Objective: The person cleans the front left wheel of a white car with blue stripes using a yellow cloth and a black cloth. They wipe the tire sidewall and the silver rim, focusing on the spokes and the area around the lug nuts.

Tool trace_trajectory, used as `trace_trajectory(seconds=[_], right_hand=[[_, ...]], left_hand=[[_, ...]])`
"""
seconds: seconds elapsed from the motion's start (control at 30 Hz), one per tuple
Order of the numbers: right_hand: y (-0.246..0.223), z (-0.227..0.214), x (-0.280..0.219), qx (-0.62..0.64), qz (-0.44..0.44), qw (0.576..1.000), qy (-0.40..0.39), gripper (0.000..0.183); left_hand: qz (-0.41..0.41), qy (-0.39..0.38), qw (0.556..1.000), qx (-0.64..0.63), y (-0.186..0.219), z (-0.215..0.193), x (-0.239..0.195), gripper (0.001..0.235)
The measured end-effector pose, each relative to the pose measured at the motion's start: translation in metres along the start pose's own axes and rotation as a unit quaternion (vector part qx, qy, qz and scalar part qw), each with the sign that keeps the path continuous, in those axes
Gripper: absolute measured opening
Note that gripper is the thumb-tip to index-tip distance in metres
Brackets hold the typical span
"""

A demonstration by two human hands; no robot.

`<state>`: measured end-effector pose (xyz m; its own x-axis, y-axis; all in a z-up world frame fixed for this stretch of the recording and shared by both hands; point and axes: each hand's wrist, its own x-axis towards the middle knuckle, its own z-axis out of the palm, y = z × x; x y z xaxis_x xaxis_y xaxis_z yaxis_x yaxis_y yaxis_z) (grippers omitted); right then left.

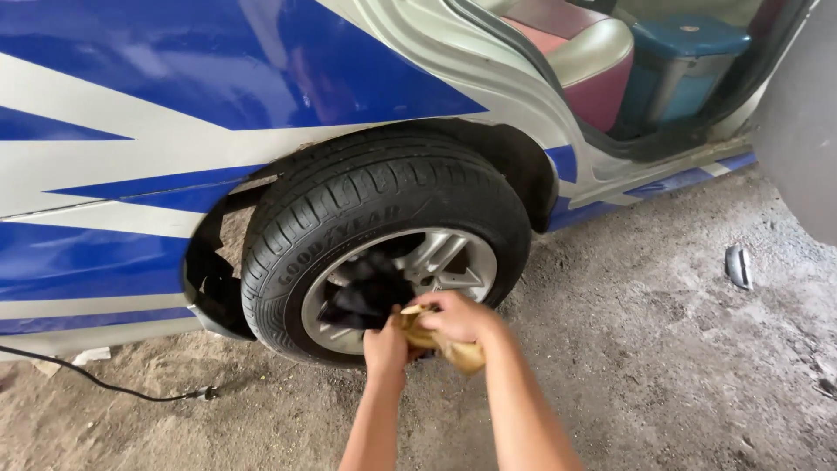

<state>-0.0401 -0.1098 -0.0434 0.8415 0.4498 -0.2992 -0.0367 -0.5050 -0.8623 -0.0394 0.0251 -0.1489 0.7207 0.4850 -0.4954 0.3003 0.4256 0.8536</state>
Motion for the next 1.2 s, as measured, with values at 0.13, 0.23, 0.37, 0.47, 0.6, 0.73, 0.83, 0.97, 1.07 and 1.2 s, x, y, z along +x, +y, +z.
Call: trace_trajectory(seconds=[0.13,0.23,0.37,0.47,0.6,0.73,0.83,0.97,1.07,1.2], right_hand=[[0.05,-0.03,0.043,0.0,0.051,0.986,0.158,0.06],[0.091,-0.026,0.075,0.084,0.116,0.953,0.268,0.057],[0.061,0.012,0.058,0.187,0.182,0.945,0.194,0.056],[0.117,0.015,0.114,0.357,0.183,0.883,0.244,0.061],[0.056,-0.003,0.065,0.348,0.053,0.864,0.36,0.049],[0.075,-0.01,0.086,0.234,0.013,0.852,0.469,0.044],[0.081,0.013,0.104,0.206,-0.047,0.784,0.584,0.046],[0.081,0.041,0.12,0.142,-0.112,0.771,0.61,0.056],[0.074,0.042,0.115,0.143,-0.139,0.81,0.551,0.065],[0.057,0.038,0.11,0.162,-0.105,0.84,0.507,0.073]], left_hand=[[0.106,0.013,0.98,0.168,0.013,-0.005,-0.016,0.039],[0.119,0.013,0.963,0.243,0.013,-0.009,-0.011,0.037],[0.102,-0.006,0.962,0.253,0.017,-0.008,-0.015,0.039],[0.129,-0.013,0.943,0.307,0.025,-0.01,-0.011,0.04],[0.162,-0.035,0.89,0.426,0.038,-0.015,-0.028,0.042],[0.148,-0.045,0.903,0.401,0.038,-0.016,-0.022,0.042],[0.139,-0.051,0.913,0.379,0.034,-0.018,-0.012,0.044],[0.15,-0.041,0.881,0.447,0.029,-0.02,-0.006,0.037],[0.159,-0.044,0.865,0.474,0.038,-0.023,-0.015,0.035],[0.163,-0.015,0.878,0.449,0.055,-0.024,-0.024,0.04]])
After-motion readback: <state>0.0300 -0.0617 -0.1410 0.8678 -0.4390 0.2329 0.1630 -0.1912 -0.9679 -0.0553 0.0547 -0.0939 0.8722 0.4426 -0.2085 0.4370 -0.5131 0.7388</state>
